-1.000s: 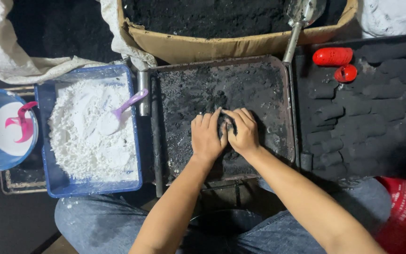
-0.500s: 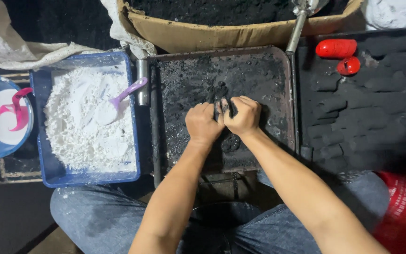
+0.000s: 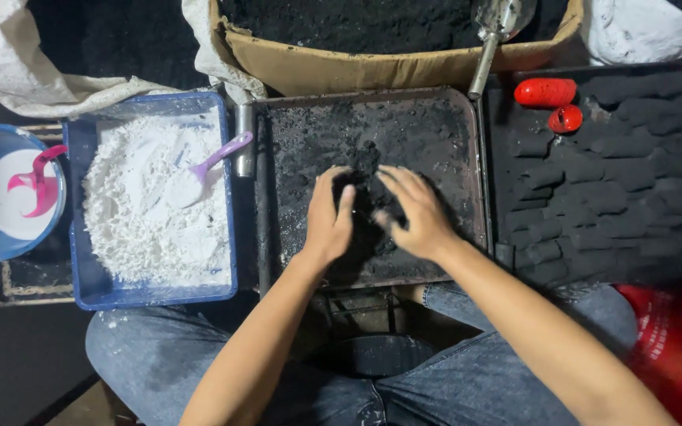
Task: Kneading and mixing charcoal powder with a liquid binder in a metal tray using hands to prepare it for molding.
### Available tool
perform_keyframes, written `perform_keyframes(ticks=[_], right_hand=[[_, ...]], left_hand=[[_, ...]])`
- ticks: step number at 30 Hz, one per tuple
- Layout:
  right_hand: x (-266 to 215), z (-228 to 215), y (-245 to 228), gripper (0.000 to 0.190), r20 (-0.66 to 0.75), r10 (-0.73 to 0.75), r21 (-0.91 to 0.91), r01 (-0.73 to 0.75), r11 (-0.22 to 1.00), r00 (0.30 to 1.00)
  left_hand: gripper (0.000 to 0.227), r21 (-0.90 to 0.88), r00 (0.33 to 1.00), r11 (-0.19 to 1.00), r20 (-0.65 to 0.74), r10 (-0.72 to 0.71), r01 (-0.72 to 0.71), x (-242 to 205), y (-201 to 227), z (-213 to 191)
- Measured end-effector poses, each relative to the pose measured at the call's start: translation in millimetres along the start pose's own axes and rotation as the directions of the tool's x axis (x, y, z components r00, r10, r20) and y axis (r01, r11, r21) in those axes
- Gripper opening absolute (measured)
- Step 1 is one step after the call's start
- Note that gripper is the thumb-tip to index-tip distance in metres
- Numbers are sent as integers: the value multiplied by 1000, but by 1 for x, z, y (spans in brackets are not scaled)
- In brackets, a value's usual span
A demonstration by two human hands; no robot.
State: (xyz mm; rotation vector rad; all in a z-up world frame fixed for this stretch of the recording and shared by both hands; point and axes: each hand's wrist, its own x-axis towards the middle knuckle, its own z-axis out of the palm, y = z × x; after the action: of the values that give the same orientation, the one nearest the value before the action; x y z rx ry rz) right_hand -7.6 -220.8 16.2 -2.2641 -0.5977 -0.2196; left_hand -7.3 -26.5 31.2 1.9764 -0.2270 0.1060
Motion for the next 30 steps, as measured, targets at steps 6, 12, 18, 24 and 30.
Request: perform_keyframes(ticks=[6,12,18,24,30], right_hand=[[10,21,-37,115,198,263,-347,-183,920,944],[0,59,13,79,63,90,-475,-50,879,994],[13,64,30,29,-82,-224,-484,158,861,971],[43,40,1,19,-81,-309,-449,242,860,948],[40,64,52,8,-28,-318,-358,287,888,948]], left_hand=[[62,-309,967,916,86,-242,256,3,4,-6],[51,-222,982,957,76,-176,188,-2,-5,-6],[50,-103,996,991,52,-77,82,-1,-18,3],[51,-115,998,992,21,-54,56,-2,-19,5],[46,-110,994,988,-4,-113,112,0,-15,1]])
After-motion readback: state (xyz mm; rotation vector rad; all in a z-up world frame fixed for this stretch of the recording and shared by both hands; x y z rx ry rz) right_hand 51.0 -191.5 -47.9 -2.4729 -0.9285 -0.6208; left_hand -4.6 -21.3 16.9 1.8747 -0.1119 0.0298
